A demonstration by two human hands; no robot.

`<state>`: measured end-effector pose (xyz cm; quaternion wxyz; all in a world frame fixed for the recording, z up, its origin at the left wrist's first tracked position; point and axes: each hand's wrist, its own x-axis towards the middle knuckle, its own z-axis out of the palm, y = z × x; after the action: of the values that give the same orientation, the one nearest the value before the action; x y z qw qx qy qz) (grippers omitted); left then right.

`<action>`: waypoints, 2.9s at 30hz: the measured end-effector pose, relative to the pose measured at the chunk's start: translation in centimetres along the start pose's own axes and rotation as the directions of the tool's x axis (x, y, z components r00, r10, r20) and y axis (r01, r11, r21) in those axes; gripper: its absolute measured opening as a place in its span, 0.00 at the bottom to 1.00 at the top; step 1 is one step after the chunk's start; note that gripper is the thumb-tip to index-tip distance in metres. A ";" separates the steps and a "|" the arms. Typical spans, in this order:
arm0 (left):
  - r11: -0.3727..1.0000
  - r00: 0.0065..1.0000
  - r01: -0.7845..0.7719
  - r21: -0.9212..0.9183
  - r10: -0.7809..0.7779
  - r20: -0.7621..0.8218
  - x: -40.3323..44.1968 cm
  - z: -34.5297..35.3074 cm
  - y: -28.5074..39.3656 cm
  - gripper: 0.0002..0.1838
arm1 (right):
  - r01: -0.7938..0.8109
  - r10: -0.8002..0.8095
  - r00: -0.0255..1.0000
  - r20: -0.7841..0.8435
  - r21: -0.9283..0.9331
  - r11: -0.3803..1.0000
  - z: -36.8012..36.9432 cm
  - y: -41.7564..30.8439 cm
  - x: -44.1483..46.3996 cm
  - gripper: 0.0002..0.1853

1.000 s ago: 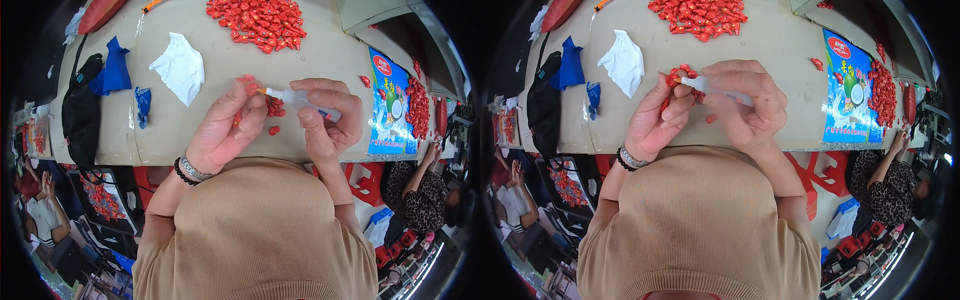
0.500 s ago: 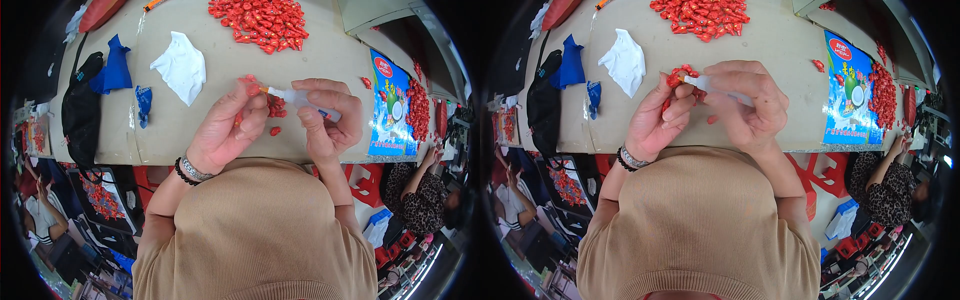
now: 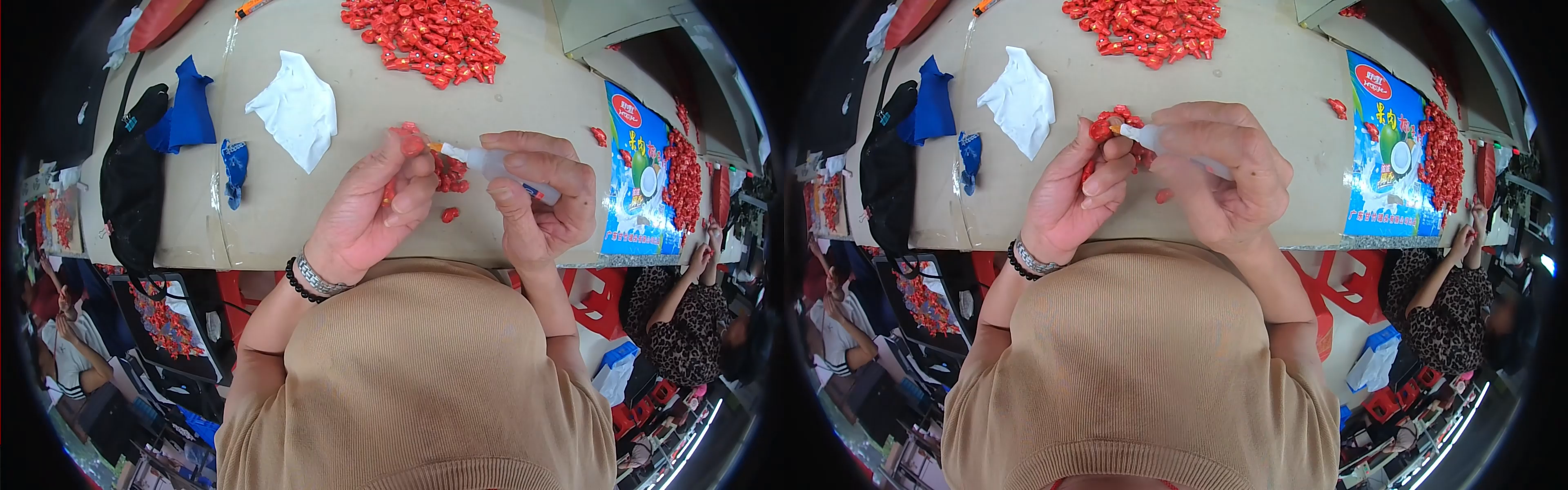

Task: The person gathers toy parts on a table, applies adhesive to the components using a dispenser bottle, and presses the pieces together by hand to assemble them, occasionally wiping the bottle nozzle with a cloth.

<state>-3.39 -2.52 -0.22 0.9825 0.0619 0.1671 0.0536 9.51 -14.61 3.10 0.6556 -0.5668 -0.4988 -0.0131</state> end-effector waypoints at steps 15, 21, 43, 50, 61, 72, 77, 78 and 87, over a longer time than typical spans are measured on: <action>0.999 0.999 -0.028 0.037 0.027 0.034 -0.1 -0.4 0.1 0.11 | 0.007 -0.007 1.000 0.003 -0.003 1.000 0.0 0.1 -0.1 0.14; 0.994 0.994 -0.097 0.055 0.094 0.049 0.0 -0.3 0.0 0.10 | -0.007 0.007 1.000 0.007 -0.019 1.000 -0.4 -0.1 0.0 0.15; 0.954 0.967 -0.248 0.171 0.234 0.097 -0.4 0.0 0.3 0.09 | 0.047 -0.047 0.999 -0.002 -0.027 0.999 -0.3 -0.5 0.1 0.15; 0.944 0.962 -0.273 0.185 0.263 0.075 -0.5 0.3 0.2 0.08 | 0.023 -0.023 1.000 0.003 -0.038 0.999 -0.2 -0.4 0.0 0.15; 0.846 0.911 -0.406 0.345 0.402 0.087 -0.6 0.8 0.3 0.08 | 0.027 -0.027 1.000 0.000 -0.012 1.000 -0.4 -0.8 0.0 0.15; 0.815 0.890 -0.450 0.365 0.444 0.106 -0.6 0.8 0.3 0.09 | 0.024 -0.025 1.000 0.013 0.009 1.000 -0.1 -1.0 0.1 0.14; 0.814 0.886 -0.458 0.358 0.451 0.109 -0.5 0.8 0.2 0.09 | 0.012 -0.004 0.996 0.091 -0.083 0.996 -0.3 -0.9 -0.1 0.13; 0.814 0.886 -0.458 0.358 0.451 0.110 -0.5 0.8 0.2 0.09 | 0.047 -0.039 0.995 0.090 -0.087 0.995 -0.2 -0.8 -0.1 0.12; 0.886 0.922 -0.387 0.254 0.375 0.094 -0.6 -0.3 1.4 0.08 | -0.410 0.503 0.848 -0.167 0.396 0.822 -1.4 1.4 0.9 0.18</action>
<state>-4.13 -1.21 -0.11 0.9386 0.2270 0.1364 0.2210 11.62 -14.65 2.88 0.7887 -0.5394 -0.2492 0.1579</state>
